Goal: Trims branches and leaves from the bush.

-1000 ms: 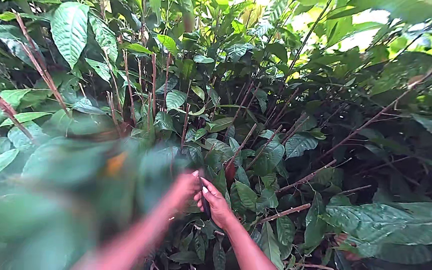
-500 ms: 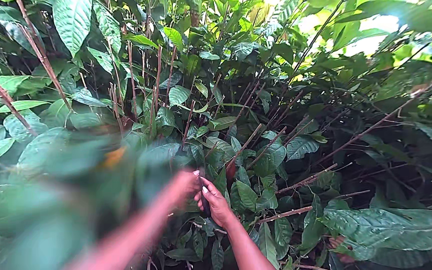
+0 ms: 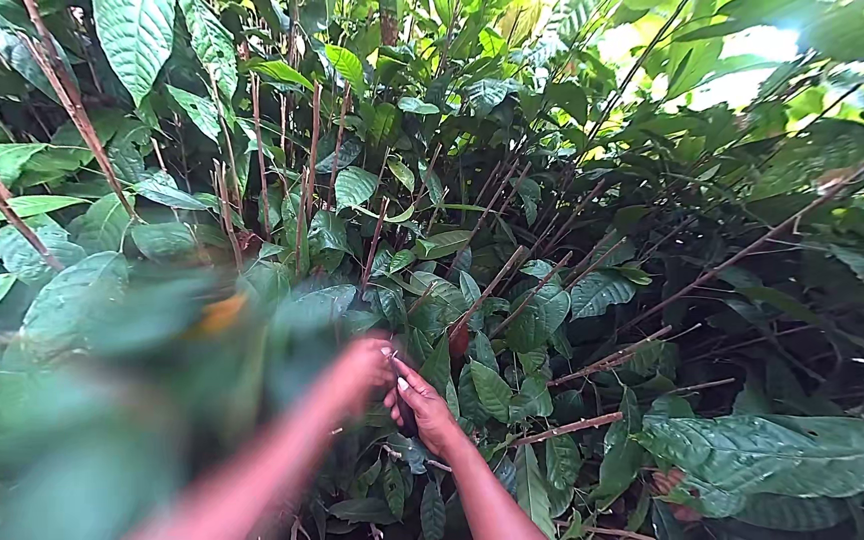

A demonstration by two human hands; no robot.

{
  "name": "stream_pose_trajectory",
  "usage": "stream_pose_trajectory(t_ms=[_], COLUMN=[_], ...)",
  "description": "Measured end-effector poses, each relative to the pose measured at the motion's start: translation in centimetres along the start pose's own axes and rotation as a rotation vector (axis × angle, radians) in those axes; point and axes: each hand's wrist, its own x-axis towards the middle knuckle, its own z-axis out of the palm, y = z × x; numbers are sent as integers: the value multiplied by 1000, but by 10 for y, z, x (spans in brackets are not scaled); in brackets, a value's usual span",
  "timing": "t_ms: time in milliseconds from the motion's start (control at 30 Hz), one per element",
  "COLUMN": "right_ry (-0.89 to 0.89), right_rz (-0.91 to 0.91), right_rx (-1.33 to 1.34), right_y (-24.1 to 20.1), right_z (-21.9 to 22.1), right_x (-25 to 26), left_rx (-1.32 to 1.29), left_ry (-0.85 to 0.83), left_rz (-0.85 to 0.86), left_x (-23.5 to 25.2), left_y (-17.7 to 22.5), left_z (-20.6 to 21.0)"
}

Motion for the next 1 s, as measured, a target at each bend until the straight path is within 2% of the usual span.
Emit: stream_pose_trajectory(t_ms=[67,133,233,300,400,467,567,667,733,1000], right_ry=[31,58,93,118,134,105,92,247,284,243], right_rz=[-33,-181,-478,-583,-683,-757,-812,-709,-641,-645], right_rx=[11,77,249,363,484,529,499,270,188,172], right_y=[-11,-39,-86,-106,-125,-132,-137,-129,-123,-115], right_z=[5,8,3,-4,-11,-11,-12,-14,-12,-7], right_x=[-6,-21,-50,-69,-88,-101,-117,-117,-115,-122], left_rx=[58,220,457,412,295,280,323,367,348,360], left_ry=[-20,21,189,119,-145,-231,-218,-240,-298,-310], left_rz=[-3,52,395,548,475,369,309,306,318,325], left_x=[-11,-31,-53,-54,-34,-18,-22,-47,-60,-81], left_y=[10,37,91,119,146,151,148,133,124,113], left_z=[0,3,26,56,108,128,141,142,141,149])
